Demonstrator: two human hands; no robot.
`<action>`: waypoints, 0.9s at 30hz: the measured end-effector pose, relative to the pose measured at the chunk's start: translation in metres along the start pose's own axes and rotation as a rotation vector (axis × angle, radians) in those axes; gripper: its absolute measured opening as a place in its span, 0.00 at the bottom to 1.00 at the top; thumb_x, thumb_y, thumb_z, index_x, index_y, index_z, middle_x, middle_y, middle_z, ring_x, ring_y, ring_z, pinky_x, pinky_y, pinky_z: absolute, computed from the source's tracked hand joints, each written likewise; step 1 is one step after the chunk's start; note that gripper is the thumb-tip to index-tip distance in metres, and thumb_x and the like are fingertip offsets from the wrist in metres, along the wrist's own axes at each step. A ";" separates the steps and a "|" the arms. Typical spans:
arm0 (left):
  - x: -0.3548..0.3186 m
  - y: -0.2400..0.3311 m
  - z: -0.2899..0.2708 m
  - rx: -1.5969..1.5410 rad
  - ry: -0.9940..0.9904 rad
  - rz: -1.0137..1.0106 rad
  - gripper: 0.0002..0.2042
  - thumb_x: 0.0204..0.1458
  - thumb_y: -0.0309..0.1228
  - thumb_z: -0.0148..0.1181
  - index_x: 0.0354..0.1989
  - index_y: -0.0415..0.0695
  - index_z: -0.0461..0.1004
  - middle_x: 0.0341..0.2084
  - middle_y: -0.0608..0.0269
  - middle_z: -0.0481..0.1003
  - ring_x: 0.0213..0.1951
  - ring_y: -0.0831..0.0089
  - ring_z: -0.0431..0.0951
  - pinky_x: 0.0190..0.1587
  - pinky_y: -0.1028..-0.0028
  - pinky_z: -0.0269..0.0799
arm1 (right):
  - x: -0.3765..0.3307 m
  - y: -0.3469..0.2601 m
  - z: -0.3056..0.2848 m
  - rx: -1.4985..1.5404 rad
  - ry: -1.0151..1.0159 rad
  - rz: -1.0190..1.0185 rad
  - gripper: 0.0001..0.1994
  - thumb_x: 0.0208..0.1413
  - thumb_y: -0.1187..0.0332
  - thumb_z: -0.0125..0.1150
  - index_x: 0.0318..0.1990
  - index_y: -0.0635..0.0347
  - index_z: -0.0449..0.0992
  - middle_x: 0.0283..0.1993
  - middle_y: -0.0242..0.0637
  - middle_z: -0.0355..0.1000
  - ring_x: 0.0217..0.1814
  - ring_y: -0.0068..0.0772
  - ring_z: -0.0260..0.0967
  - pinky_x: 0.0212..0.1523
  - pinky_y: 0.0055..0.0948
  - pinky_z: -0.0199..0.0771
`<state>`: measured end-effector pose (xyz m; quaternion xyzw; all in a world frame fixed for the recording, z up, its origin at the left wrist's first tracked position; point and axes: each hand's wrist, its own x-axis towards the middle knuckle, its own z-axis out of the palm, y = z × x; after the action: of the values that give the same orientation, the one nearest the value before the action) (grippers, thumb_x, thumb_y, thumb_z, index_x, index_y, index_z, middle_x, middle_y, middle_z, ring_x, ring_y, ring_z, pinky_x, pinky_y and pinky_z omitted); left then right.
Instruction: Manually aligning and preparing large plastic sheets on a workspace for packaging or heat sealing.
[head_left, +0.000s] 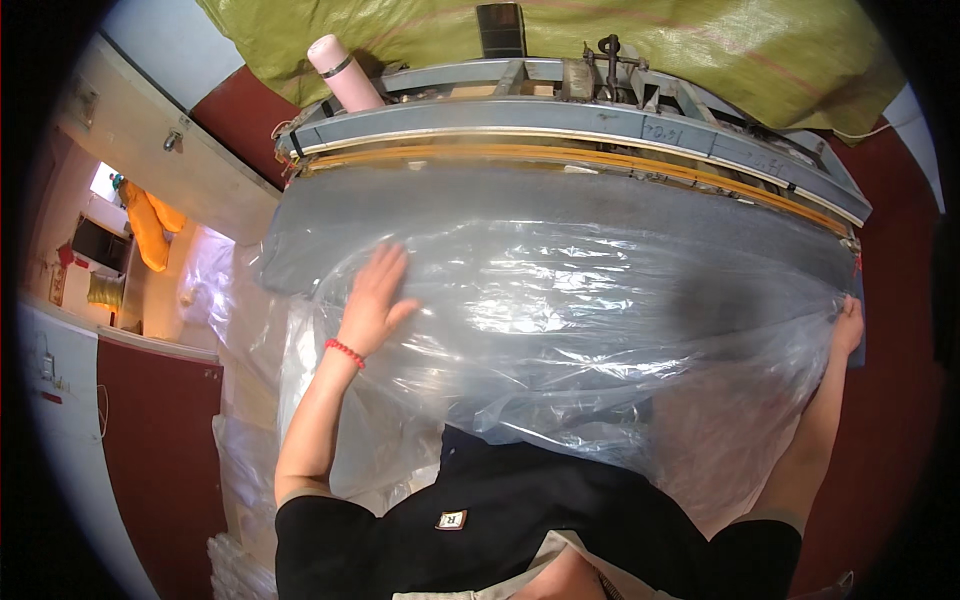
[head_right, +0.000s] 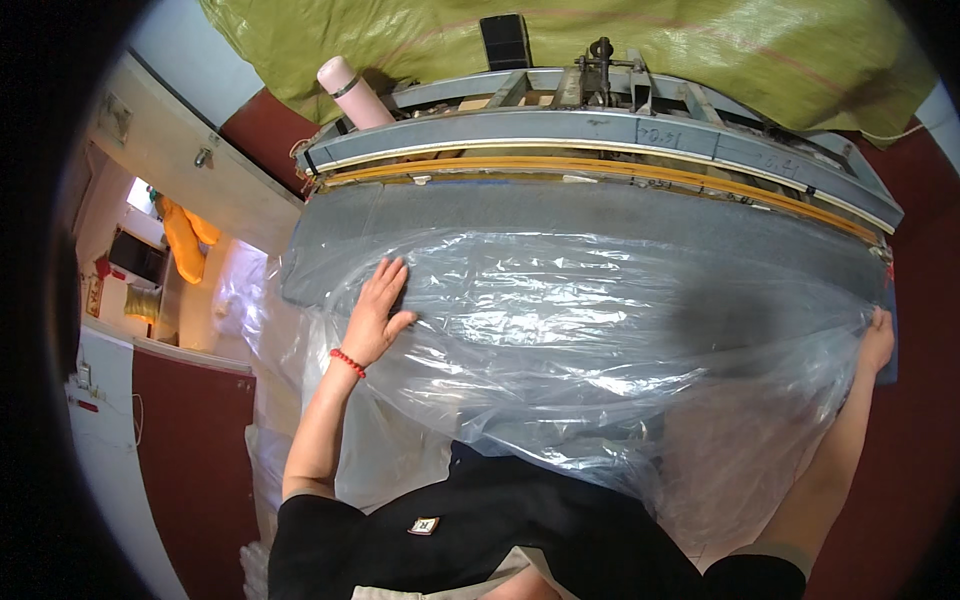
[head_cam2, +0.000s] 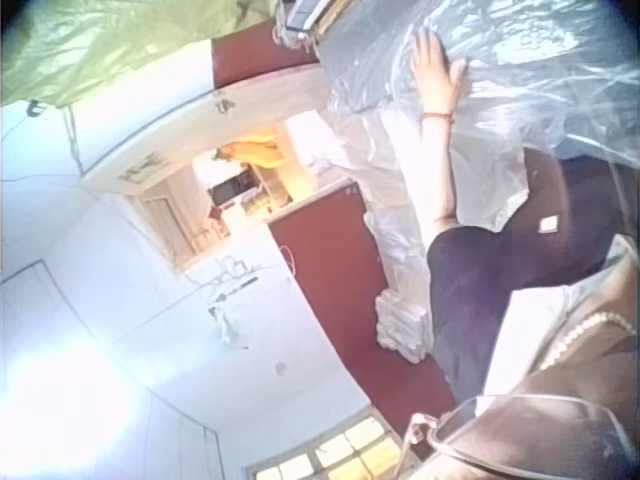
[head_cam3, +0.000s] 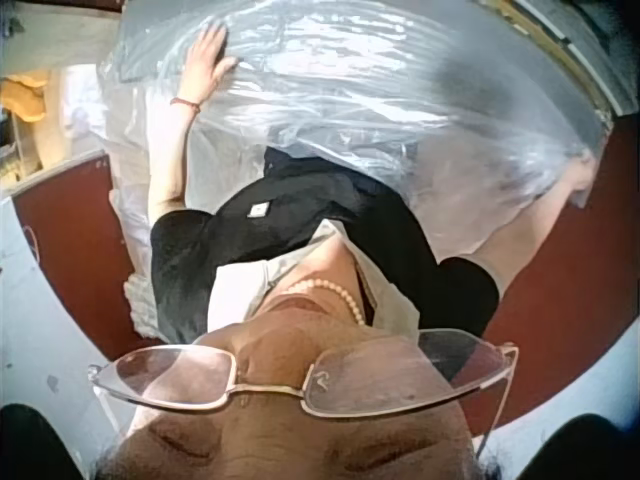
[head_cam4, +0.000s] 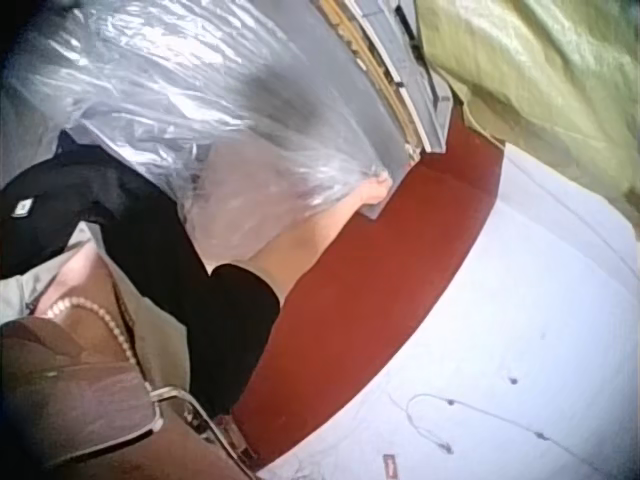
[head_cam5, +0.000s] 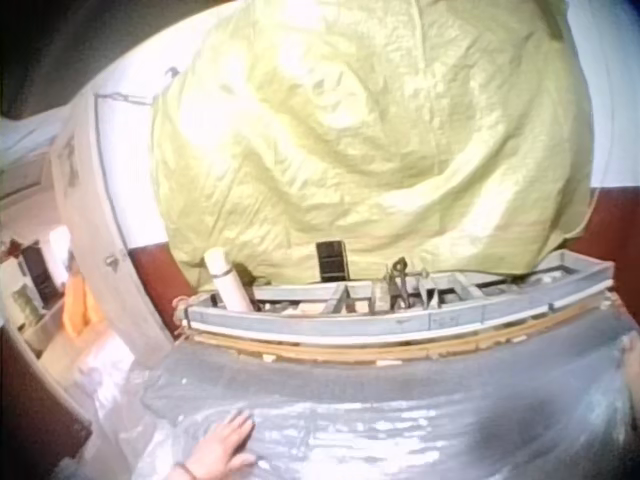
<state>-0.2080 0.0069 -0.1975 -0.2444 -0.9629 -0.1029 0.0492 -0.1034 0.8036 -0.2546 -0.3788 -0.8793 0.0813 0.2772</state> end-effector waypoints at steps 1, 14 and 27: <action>0.008 0.007 -0.001 -0.053 0.071 0.056 0.29 0.46 0.40 0.54 0.56 0.40 0.57 0.58 0.51 0.54 0.61 0.54 0.50 0.59 0.60 0.49 | 0.001 0.001 0.002 0.033 0.014 -0.006 0.15 0.57 0.56 0.42 0.36 0.57 0.69 0.34 0.49 0.68 0.36 0.56 0.62 0.35 0.41 0.62; 0.083 -0.005 0.040 -0.223 0.496 -0.127 0.09 0.43 0.26 0.57 0.33 0.38 0.74 0.27 0.57 0.73 0.33 0.60 0.71 0.37 0.66 0.66 | 0.024 0.063 -0.034 0.997 -0.099 0.313 0.12 0.53 0.60 0.55 0.37 0.59 0.73 0.31 0.23 0.68 0.31 0.13 0.61 0.33 0.15 0.60; 0.146 -0.097 0.049 -0.961 0.849 -0.594 0.04 0.51 0.29 0.46 0.30 0.44 0.64 0.18 0.74 0.61 0.21 0.85 0.59 0.23 0.83 0.56 | 0.044 -0.091 0.055 0.405 0.499 -0.210 0.12 0.53 0.62 0.50 0.31 0.62 0.72 0.25 0.37 0.69 0.29 0.31 0.66 0.33 0.31 0.66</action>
<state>-0.3846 0.0020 -0.2405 0.0952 -0.7346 -0.6120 0.2771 -0.2147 0.7746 -0.2495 -0.2317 -0.7845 0.1300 0.5603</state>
